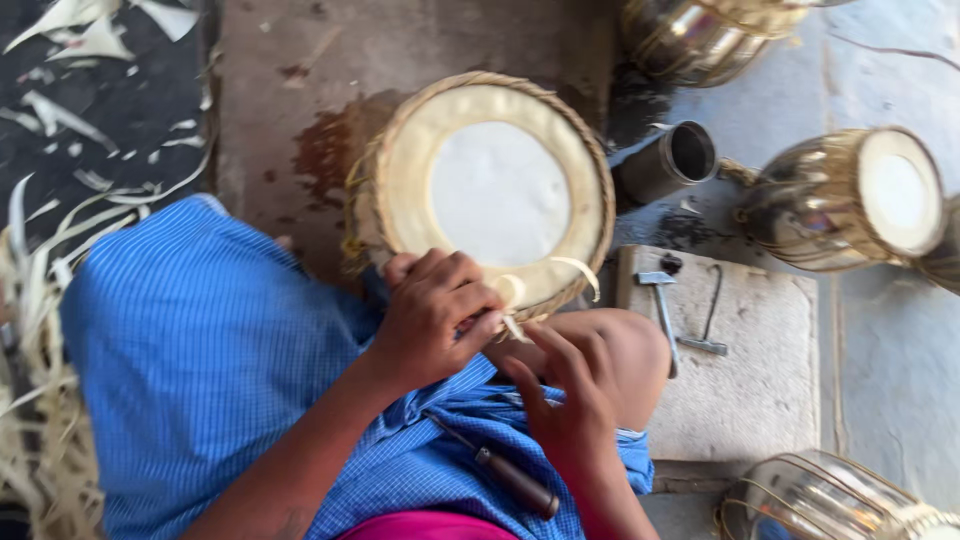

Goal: The person uses a metal awl to pull and weave leather straps through the braided rim of a traditional drum while sitting on a stone floor.

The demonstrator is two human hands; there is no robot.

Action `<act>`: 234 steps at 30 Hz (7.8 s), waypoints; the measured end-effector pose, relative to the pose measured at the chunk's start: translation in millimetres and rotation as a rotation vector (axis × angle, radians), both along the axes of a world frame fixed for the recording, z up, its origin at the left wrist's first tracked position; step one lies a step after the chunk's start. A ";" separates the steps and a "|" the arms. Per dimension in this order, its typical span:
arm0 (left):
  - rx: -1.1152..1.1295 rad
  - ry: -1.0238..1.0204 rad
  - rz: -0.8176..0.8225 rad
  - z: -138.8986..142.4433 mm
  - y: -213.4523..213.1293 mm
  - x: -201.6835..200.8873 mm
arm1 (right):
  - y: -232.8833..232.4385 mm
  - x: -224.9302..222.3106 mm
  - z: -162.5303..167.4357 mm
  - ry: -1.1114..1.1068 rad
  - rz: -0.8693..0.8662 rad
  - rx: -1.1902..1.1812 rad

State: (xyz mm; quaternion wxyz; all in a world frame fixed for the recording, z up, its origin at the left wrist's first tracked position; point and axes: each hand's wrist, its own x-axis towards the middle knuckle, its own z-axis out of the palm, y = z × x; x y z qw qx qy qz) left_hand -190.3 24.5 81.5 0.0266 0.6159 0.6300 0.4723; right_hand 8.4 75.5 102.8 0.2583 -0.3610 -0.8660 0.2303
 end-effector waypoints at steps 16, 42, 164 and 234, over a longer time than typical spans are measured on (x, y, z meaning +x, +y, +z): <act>-0.141 0.026 -0.083 -3.3 -1.0 -5.8 | 56.1 77.1 -32.7 0.282 0.141 -0.689; -0.224 0.041 -0.045 2.4 8.6 1.2 | 38.3 76.5 -55.2 -0.026 0.012 -0.754; 0.026 0.165 -0.102 8.7 42.6 8.3 | -17.7 76.1 -6.3 0.248 -0.084 -0.156; -0.058 0.014 0.053 1.7 17.0 17.0 | -3.7 102.9 -1.3 -0.357 0.152 -0.606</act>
